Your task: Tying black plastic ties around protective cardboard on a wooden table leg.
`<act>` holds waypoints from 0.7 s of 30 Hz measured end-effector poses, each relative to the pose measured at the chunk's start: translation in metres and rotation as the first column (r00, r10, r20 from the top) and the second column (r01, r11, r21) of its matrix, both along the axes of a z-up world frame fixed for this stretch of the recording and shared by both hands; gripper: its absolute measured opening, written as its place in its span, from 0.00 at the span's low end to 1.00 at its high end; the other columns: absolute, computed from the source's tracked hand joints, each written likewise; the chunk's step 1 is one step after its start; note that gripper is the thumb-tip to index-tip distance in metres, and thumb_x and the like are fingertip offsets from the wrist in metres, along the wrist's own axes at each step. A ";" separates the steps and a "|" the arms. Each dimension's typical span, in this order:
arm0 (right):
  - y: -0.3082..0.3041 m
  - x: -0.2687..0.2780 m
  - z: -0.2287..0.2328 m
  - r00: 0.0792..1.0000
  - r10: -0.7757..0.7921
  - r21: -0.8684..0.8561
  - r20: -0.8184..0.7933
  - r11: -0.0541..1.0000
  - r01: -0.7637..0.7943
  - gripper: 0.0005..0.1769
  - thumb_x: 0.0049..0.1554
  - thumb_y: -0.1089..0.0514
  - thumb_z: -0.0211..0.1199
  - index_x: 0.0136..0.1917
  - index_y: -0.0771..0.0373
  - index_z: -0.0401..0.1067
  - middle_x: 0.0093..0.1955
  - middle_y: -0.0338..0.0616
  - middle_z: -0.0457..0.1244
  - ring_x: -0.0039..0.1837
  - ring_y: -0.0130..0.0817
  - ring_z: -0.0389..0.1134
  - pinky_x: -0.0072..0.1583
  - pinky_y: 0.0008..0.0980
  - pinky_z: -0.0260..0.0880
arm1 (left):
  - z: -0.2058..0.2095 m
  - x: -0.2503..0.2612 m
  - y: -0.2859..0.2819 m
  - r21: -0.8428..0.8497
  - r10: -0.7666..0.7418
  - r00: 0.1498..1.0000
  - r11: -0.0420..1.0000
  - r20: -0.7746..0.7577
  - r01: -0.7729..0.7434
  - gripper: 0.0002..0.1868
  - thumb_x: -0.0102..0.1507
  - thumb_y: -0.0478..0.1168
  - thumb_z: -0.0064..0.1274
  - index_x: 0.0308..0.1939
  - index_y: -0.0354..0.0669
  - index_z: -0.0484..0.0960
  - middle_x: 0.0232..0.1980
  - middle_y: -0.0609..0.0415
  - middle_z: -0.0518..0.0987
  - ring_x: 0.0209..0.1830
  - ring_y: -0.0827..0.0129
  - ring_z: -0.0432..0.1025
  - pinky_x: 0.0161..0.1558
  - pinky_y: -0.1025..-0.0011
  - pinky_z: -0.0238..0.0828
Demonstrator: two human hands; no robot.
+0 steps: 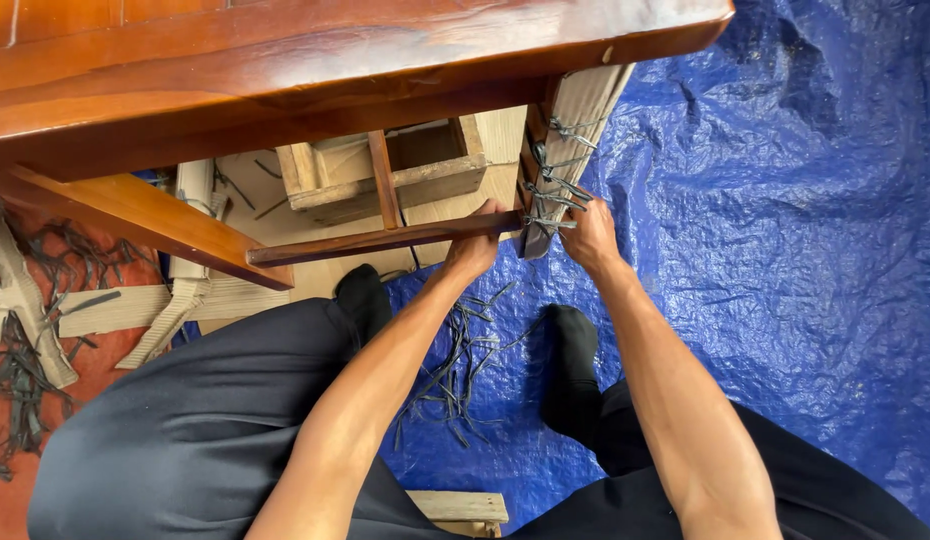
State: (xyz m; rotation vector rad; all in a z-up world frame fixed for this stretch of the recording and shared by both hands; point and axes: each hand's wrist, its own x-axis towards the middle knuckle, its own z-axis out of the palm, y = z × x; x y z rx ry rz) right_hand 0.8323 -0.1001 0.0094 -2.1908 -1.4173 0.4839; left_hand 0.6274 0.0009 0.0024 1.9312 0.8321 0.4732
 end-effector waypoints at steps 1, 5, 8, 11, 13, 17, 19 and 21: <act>-0.007 0.002 -0.017 0.998 -0.054 -0.036 0.022 0.998 0.055 0.05 0.58 0.55 0.58 0.44 0.57 0.71 0.43 0.47 0.67 0.51 0.60 0.70 0.51 0.61 0.71 | -0.007 -0.003 -0.001 -0.006 0.030 0.999 1.000 -0.043 -0.030 0.04 0.67 0.38 0.45 0.40 0.56 0.71 0.34 0.57 0.77 0.43 0.56 0.79 0.45 0.61 0.74; -0.029 -0.041 0.038 0.983 -0.183 -0.053 0.015 0.982 0.183 0.05 0.64 0.52 0.57 0.47 0.51 0.72 0.43 0.45 0.67 0.50 0.56 0.72 0.51 0.58 0.72 | -0.078 -0.017 -0.016 -0.011 0.130 0.978 0.991 -0.165 -0.133 0.06 0.67 0.46 0.52 0.38 0.51 0.78 0.32 0.54 0.83 0.40 0.53 0.82 0.42 0.59 0.76; -0.050 -0.069 0.045 0.968 -0.247 0.083 0.034 0.966 0.244 0.09 0.68 0.50 0.55 0.47 0.53 0.70 0.41 0.47 0.66 0.47 0.58 0.72 0.47 0.60 0.71 | -0.021 -0.021 -0.027 -0.105 0.144 0.977 0.981 -0.156 -0.161 0.13 0.67 0.53 0.52 0.44 0.50 0.81 0.39 0.52 0.85 0.47 0.56 0.81 0.47 0.57 0.78; -0.063 -0.093 0.036 0.949 -0.312 0.228 0.038 0.928 0.296 0.11 0.71 0.57 0.51 0.46 0.56 0.70 0.39 0.43 0.65 0.43 0.46 0.72 0.45 0.46 0.74 | 0.018 -0.026 -0.045 -0.152 0.194 0.980 0.968 -0.040 -0.198 0.12 0.69 0.46 0.45 0.35 0.50 0.80 0.36 0.49 0.84 0.44 0.47 0.80 0.47 0.55 0.76; -0.069 -0.113 0.058 0.953 -0.294 0.257 0.078 0.929 0.266 0.09 0.70 0.59 0.52 0.47 0.56 0.70 0.41 0.44 0.64 0.43 0.50 0.71 0.43 0.49 0.73 | 0.037 -0.030 -0.054 -0.151 0.217 0.975 0.963 -0.054 -0.222 0.12 0.68 0.47 0.44 0.35 0.51 0.79 0.36 0.48 0.84 0.44 0.46 0.79 0.47 0.53 0.76; -0.079 -0.131 0.076 0.937 -0.271 0.385 0.221 0.907 0.172 0.04 0.66 0.60 0.55 0.50 0.54 0.70 0.45 0.43 0.61 0.49 0.51 0.70 0.44 0.47 0.72 | 0.060 -0.037 -0.069 -0.130 0.262 0.961 0.953 -0.091 -0.272 0.14 0.68 0.51 0.42 0.33 0.53 0.78 0.34 0.45 0.83 0.42 0.43 0.79 0.45 0.50 0.75; -0.078 -0.131 0.088 0.934 -0.249 0.445 0.256 0.888 0.115 0.03 0.66 0.61 0.56 0.48 0.56 0.70 0.50 0.42 0.63 0.51 0.48 0.70 0.47 0.42 0.73 | 0.063 -0.039 -0.073 -0.111 0.264 0.960 0.955 -0.092 -0.274 0.15 0.68 0.51 0.42 0.34 0.52 0.78 0.33 0.45 0.83 0.42 0.42 0.79 0.44 0.50 0.75; -0.078 -0.131 0.094 0.928 -0.230 0.498 0.292 0.865 0.058 0.04 0.65 0.61 0.57 0.46 0.57 0.69 0.55 0.42 0.65 0.53 0.45 0.70 0.50 0.38 0.73 | 0.066 -0.041 -0.076 -0.095 0.265 0.960 0.957 -0.094 -0.273 0.15 0.68 0.50 0.42 0.34 0.51 0.79 0.33 0.44 0.83 0.42 0.42 0.79 0.44 0.49 0.75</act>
